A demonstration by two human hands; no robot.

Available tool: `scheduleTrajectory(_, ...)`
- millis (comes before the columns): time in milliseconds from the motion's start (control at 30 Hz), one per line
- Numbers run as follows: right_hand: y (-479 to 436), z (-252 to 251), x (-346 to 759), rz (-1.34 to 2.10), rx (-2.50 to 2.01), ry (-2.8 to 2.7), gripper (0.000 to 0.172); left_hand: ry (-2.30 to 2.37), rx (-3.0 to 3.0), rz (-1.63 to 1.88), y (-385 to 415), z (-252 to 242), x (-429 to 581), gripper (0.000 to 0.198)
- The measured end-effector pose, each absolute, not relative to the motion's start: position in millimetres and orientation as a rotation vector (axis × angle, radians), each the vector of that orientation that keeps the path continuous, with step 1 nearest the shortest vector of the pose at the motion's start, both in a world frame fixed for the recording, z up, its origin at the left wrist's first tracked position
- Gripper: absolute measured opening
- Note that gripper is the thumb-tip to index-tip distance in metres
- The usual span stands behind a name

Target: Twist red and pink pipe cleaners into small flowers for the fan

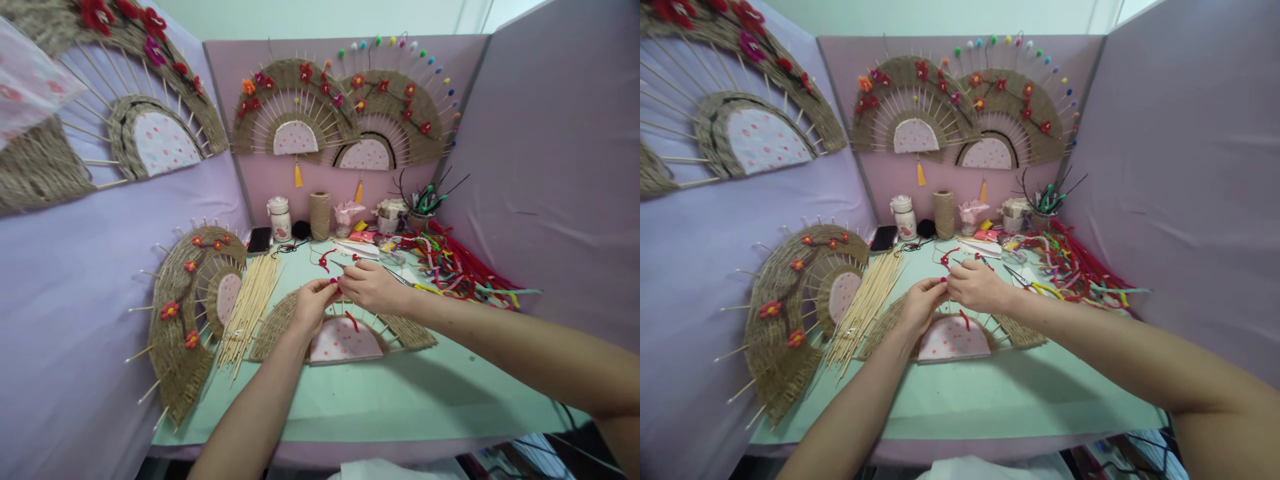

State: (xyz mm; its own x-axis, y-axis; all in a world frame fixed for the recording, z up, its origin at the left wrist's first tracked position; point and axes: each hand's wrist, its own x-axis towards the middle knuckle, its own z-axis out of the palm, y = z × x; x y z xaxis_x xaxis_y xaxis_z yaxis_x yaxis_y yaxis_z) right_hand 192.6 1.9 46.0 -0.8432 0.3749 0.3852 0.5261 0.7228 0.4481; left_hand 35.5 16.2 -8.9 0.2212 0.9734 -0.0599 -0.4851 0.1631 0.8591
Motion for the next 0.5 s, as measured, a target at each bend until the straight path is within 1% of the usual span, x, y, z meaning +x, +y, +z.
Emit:
scheduleTrajectory(267, 0.4, 57.6, 189.6, -0.742, -0.71, -2.706, 0.036, 0.711, 0.867, 1.192, 16.4, -3.7, 32.7, 0.032)
scheduleTrajectory(400, 2.9, 55.7, 192.0, -0.669, -0.835, -2.62, 0.031, 0.759, 0.952, 1.204, 16.7, -5.2, 33.2, 0.031)
scheduleTrajectory(500, 4.5, 47.3, 192.9, -0.474, -1.032, -2.423, 0.021, 0.808, 1.088, 1.23, 16.5, -7.0, 33.6, 0.03)
